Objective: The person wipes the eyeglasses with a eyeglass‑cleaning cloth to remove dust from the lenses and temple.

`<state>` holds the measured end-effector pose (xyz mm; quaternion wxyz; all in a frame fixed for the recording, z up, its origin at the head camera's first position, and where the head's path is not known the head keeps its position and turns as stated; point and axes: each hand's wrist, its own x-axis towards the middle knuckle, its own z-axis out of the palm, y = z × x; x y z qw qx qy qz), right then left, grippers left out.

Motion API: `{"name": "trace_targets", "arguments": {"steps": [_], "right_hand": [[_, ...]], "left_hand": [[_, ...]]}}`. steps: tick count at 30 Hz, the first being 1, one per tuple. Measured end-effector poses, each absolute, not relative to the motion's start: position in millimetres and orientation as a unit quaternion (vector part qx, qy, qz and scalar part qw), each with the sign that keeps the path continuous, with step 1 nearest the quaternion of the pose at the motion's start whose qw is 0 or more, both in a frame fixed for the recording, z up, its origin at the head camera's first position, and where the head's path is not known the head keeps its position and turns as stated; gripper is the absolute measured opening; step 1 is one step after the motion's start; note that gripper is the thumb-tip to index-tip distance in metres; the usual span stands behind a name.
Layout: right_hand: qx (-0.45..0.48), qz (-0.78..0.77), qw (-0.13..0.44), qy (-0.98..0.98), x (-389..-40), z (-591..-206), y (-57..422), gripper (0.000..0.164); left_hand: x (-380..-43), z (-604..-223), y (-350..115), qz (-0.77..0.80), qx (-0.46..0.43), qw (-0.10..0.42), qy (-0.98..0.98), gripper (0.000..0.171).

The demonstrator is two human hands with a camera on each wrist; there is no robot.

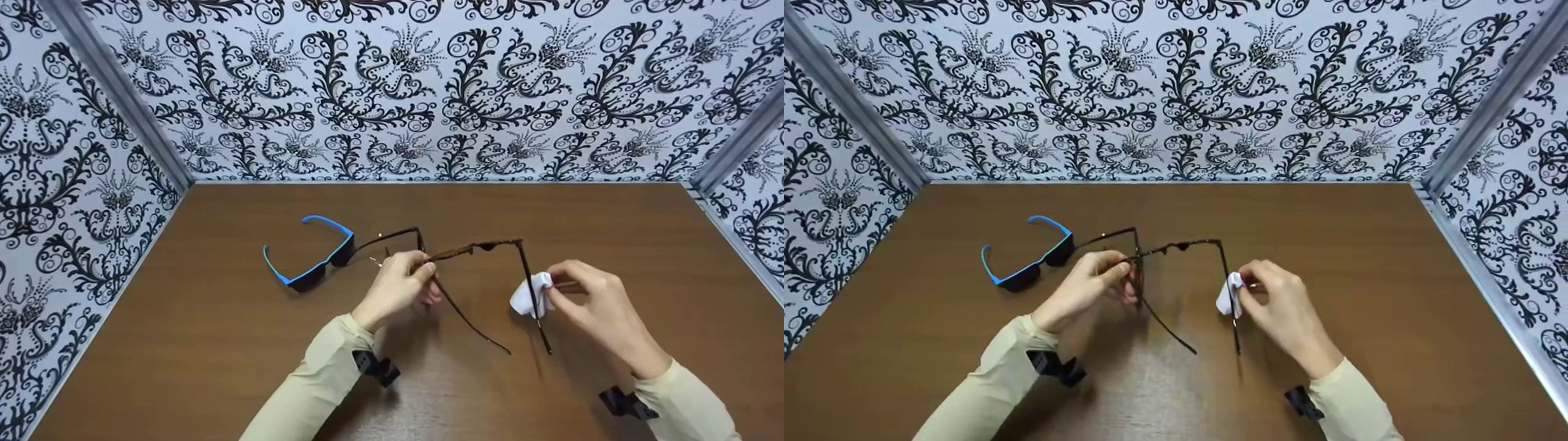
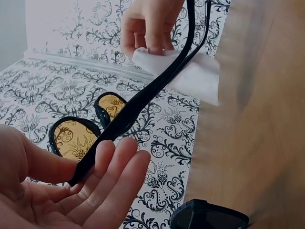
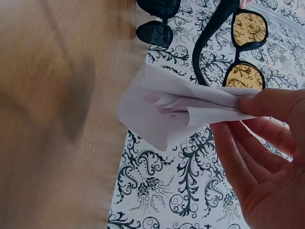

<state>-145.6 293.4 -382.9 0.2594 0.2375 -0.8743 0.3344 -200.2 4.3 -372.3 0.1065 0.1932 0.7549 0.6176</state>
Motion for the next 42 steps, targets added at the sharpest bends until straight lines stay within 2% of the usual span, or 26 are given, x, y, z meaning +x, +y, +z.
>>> {"name": "trace_targets", "arguments": {"steps": [13,24,42], "right_hand": [[0.26,0.367,0.228,-0.863,-139.4,-387.4,290.5,0.03],[0.202,0.388,0.247,-0.865,-153.3,-377.7,283.6,0.023],[0.15,0.419,0.293,-0.846,-164.6,-371.1,281.6,0.016]], "left_hand": [[-205.5,-366.5,-3.5,0.657,0.157,0.064,0.735,0.016],[-198.8,-368.9,-0.5,0.624,0.188,0.061,0.756,0.016],[-191.4,-374.4,10.1,0.612,0.223,0.09,0.753,0.015]]}}
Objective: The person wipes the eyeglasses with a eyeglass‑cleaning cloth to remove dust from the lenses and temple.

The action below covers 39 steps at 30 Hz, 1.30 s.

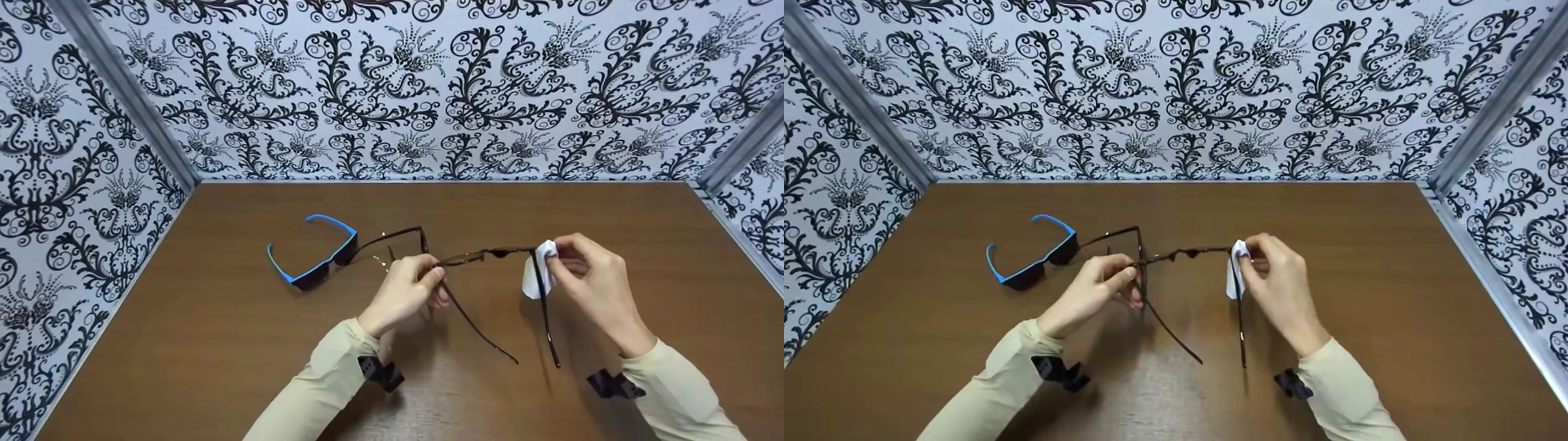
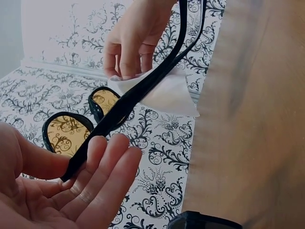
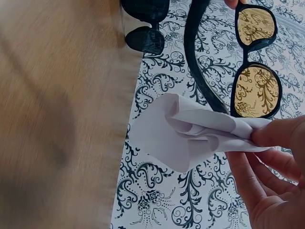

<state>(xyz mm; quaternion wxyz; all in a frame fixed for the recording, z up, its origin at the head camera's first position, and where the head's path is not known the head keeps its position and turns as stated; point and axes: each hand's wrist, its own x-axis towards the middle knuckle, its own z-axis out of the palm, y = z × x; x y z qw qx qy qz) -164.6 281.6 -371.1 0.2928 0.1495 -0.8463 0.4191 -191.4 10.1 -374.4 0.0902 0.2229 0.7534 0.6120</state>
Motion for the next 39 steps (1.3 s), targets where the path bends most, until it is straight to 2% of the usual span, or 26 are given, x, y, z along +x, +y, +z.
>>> {"name": "trace_targets", "arguments": {"steps": [12,27,39], "right_hand": [[0.171,0.391,0.299,-0.853,-152.0,-379.1,276.7,0.02],[0.251,0.403,0.256,-0.842,-131.3,-394.5,271.6,0.031],[0.315,0.413,0.211,-0.828,-120.0,-386.1,275.1,0.035]], "left_hand": [[-197.7,-375.8,5.5,0.62,0.204,0.074,0.754,0.016],[-207.4,-374.2,-7.0,0.646,0.18,0.034,0.741,0.016],[-215.1,-371.5,-15.4,0.652,0.163,-0.029,0.739,0.017]]}}
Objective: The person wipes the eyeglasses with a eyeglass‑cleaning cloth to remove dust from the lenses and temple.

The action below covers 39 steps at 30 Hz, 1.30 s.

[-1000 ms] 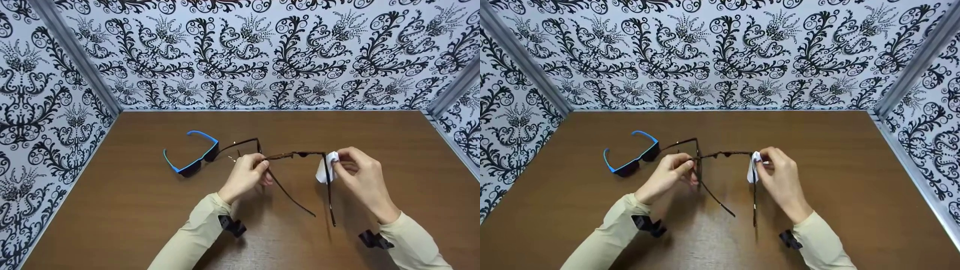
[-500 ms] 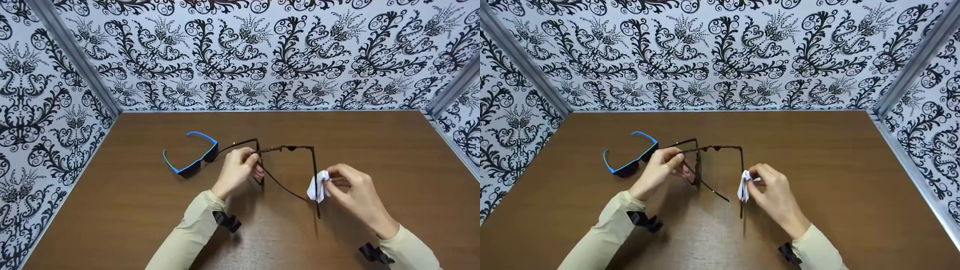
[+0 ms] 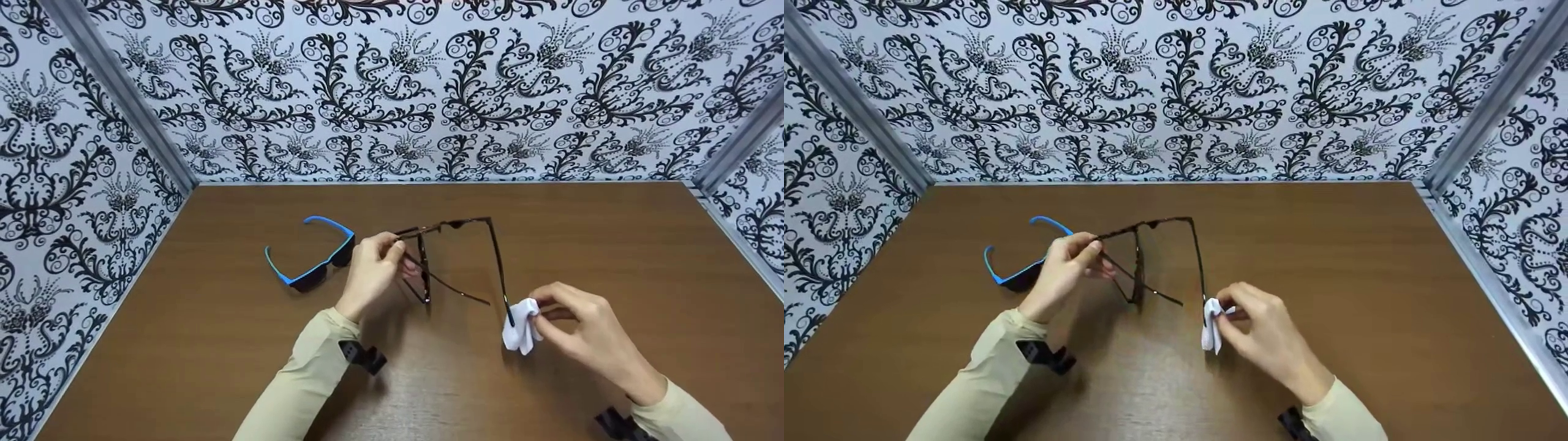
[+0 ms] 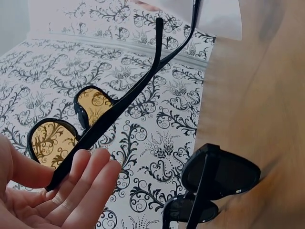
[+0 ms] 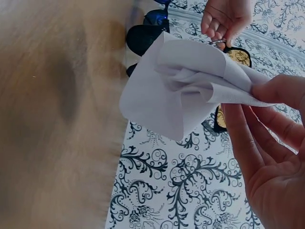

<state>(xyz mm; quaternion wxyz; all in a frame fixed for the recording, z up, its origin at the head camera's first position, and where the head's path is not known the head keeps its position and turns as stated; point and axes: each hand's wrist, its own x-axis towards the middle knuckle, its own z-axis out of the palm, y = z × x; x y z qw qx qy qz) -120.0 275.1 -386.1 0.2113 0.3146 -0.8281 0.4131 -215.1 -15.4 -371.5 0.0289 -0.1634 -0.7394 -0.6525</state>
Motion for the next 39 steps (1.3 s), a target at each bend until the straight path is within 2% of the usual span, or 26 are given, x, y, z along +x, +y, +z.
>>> {"name": "trace_targets", "arguments": {"steps": [3,9,15,21,25,39], "right_hand": [[0.323,0.416,0.216,-0.822,-119.0,-381.4,275.9,0.038],[0.345,0.453,0.187,-0.8,-118.5,-371.3,273.0,0.044],[0.35,0.464,0.174,-0.795,-129.1,-376.7,265.9,0.041],[0.299,0.419,0.222,-0.828,-142.7,-381.5,263.4,0.03],[0.275,0.381,0.26,-0.844,-149.9,-379.3,262.3,0.026],[0.262,0.286,0.364,-0.847,-167.7,-376.0,263.5,0.032]], "left_hand": [[-216.8,-372.2,-17.6,-0.653,-0.154,0.039,-0.74,0.017],[-217.4,-371.9,-18.8,-0.649,-0.141,0.048,-0.746,0.018],[-214.6,-370.5,-18.0,-0.661,-0.144,0.046,-0.735,0.017],[-209.8,-369.2,-17.2,-0.66,-0.168,0.028,-0.732,0.018],[-206.3,-370.0,-15.8,-0.672,-0.179,0.0,-0.718,0.017],[-193.8,-373.2,-12.4,-0.646,-0.215,-0.064,-0.73,0.019]]}}
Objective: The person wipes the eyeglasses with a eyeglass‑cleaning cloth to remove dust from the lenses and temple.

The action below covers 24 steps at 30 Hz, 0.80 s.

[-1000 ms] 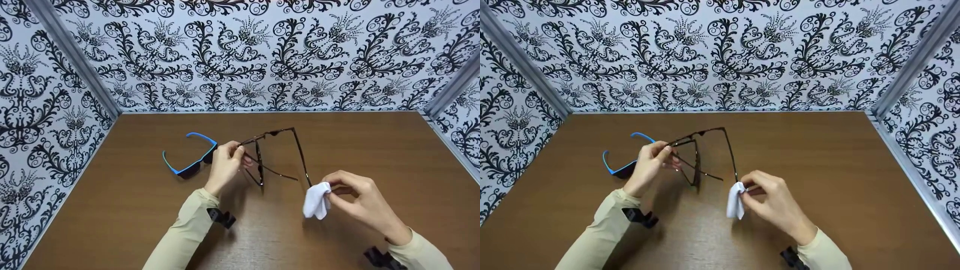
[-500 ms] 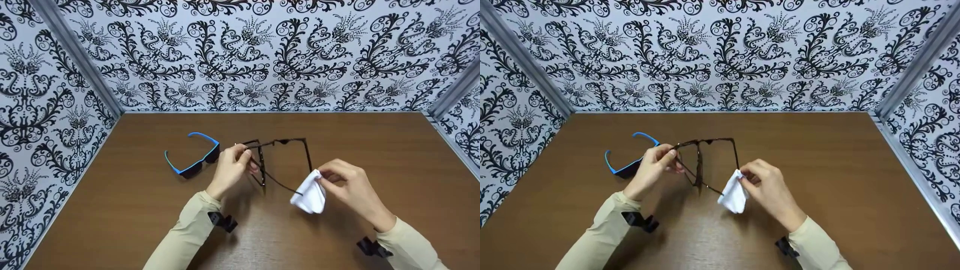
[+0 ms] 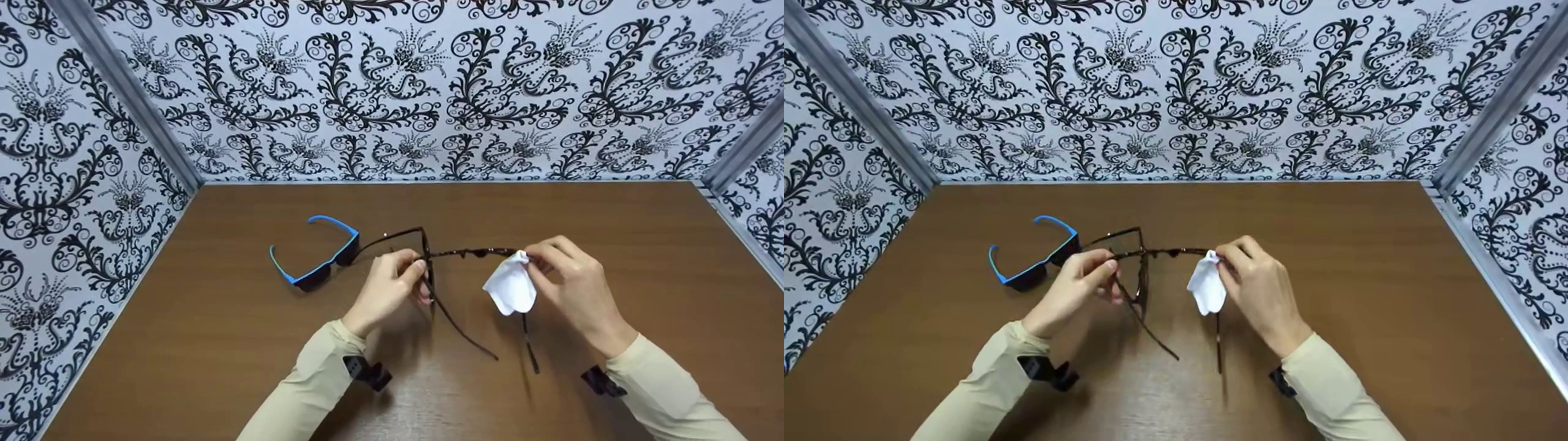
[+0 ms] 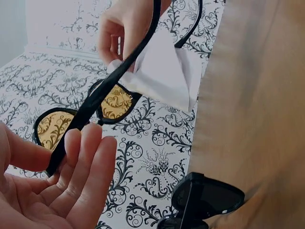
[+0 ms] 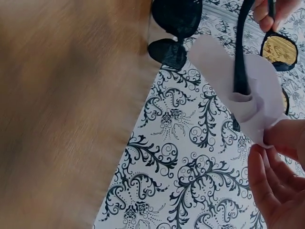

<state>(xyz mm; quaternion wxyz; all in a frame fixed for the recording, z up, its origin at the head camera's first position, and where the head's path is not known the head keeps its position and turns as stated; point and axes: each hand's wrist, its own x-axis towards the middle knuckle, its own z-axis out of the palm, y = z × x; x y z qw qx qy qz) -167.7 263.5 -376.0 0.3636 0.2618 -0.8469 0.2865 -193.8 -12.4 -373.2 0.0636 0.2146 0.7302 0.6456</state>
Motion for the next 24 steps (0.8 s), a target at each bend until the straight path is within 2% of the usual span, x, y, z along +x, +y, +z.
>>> {"name": "trace_targets", "arguments": {"steps": [9,15,20,24], "right_hand": [[0.265,0.266,0.412,-0.83,-173.1,-379.0,261.6,0.028],[0.277,0.239,0.418,-0.831,-176.2,-380.5,264.2,0.029],[0.312,0.223,0.398,-0.833,-174.9,-380.6,267.9,0.028],[0.346,0.203,0.375,-0.836,-171.0,-380.1,272.1,0.014]], "left_hand": [[-189.6,-376.8,-12.5,0.667,0.216,0.129,0.702,0.023],[-188.7,-381.4,-11.9,0.674,0.203,0.177,0.687,0.022],[-188.4,-383.4,-8.8,0.69,0.173,0.162,0.684,0.022],[-190.1,-384.3,-8.8,0.699,0.15,0.142,0.684,0.021]]}}
